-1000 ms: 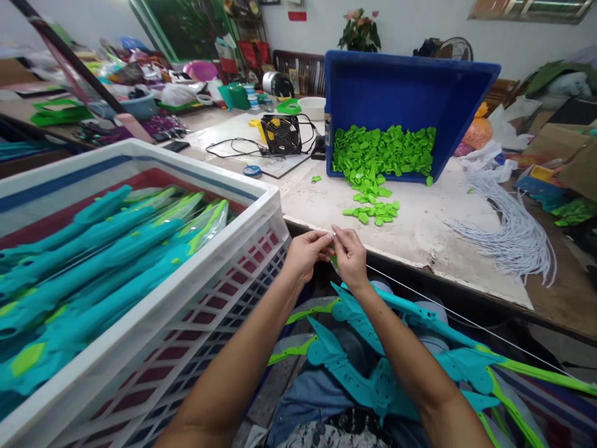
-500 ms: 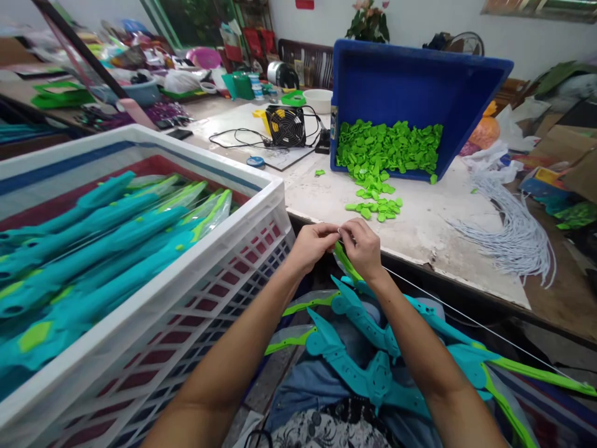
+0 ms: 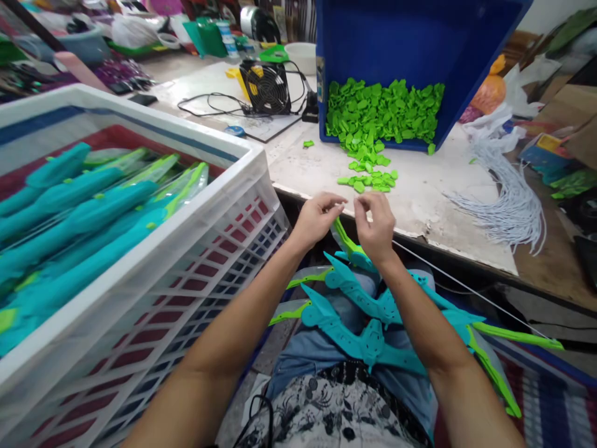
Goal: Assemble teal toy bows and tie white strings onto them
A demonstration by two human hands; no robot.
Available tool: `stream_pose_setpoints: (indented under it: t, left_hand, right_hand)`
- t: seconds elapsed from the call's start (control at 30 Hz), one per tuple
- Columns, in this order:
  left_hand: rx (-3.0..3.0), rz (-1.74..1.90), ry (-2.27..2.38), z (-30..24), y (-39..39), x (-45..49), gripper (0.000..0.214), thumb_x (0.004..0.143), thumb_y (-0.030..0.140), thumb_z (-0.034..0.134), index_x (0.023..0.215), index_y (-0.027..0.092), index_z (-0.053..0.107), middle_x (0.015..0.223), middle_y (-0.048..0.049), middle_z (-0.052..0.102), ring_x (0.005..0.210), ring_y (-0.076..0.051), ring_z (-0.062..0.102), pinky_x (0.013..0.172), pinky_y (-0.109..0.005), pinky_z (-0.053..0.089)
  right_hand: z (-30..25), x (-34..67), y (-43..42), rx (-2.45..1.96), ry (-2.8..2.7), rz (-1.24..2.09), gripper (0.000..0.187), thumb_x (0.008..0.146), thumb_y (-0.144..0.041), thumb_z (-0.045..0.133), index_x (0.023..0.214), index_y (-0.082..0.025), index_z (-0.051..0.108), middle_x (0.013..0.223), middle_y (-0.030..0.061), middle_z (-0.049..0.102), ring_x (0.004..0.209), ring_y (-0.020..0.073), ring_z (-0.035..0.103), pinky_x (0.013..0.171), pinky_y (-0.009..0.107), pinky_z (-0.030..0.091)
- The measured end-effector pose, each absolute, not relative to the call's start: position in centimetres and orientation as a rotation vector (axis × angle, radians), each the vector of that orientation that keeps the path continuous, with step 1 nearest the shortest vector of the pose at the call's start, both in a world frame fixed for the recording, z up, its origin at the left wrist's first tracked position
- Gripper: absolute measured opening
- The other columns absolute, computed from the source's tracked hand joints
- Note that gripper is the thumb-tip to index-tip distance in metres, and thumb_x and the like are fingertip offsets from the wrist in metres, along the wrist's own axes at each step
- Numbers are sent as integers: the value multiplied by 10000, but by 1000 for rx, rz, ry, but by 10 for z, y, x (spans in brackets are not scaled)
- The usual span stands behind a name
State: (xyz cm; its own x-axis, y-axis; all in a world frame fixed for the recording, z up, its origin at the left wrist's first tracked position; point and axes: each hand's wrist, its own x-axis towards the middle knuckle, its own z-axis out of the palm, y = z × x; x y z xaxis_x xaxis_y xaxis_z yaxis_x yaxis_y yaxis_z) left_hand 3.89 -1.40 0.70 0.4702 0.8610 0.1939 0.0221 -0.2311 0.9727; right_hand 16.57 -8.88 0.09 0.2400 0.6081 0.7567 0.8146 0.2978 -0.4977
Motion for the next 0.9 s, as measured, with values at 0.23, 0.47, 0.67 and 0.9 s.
stream_pose_setpoints:
  t: [0.23, 0.47, 0.67, 0.9]
  left_hand:
    - [1250, 1026, 947, -18, -30, -3, 338, 685, 389, 690, 925, 152, 706, 972, -91, 706, 921, -220, 644, 683, -263, 517]
    - [1555, 845, 1445, -46, -69, -90, 284, 707, 427, 646, 842, 187, 718, 827, -50, 723, 742, -197, 636, 685, -271, 496]
    - [1899, 755, 1029, -48, -106, -48, 207, 798, 376, 584, 820, 210, 705, 887, -53, 716, 837, -211, 651, 793, -298, 502]
    - [2028, 705, 650, -54, -124, 40, 192, 870, 298, 519, 884, 191, 678, 950, -85, 700, 923, -209, 643, 813, -309, 504]
  right_hand:
    - [-47, 209, -191, -1547, -1826, -182, 152, 933, -188, 476, 925, -212, 626, 827, 66, 668, 780, 203, 612, 718, 333, 508]
    - [-85, 239, -281, -1872, -1609, -236, 154, 898, -235, 530, 943, -236, 678, 872, 81, 694, 821, 247, 639, 758, 408, 523]
    - [-80, 242, -317, -2015, -1480, -276, 164, 910, -249, 517, 954, -237, 674, 884, 78, 682, 839, 242, 626, 772, 410, 520]
    - [-106, 273, -273, -2230, -1475, 6, 552, 831, -345, 625, 1340, -172, 500, 1198, 164, 620, 1086, 323, 570, 908, 507, 484]
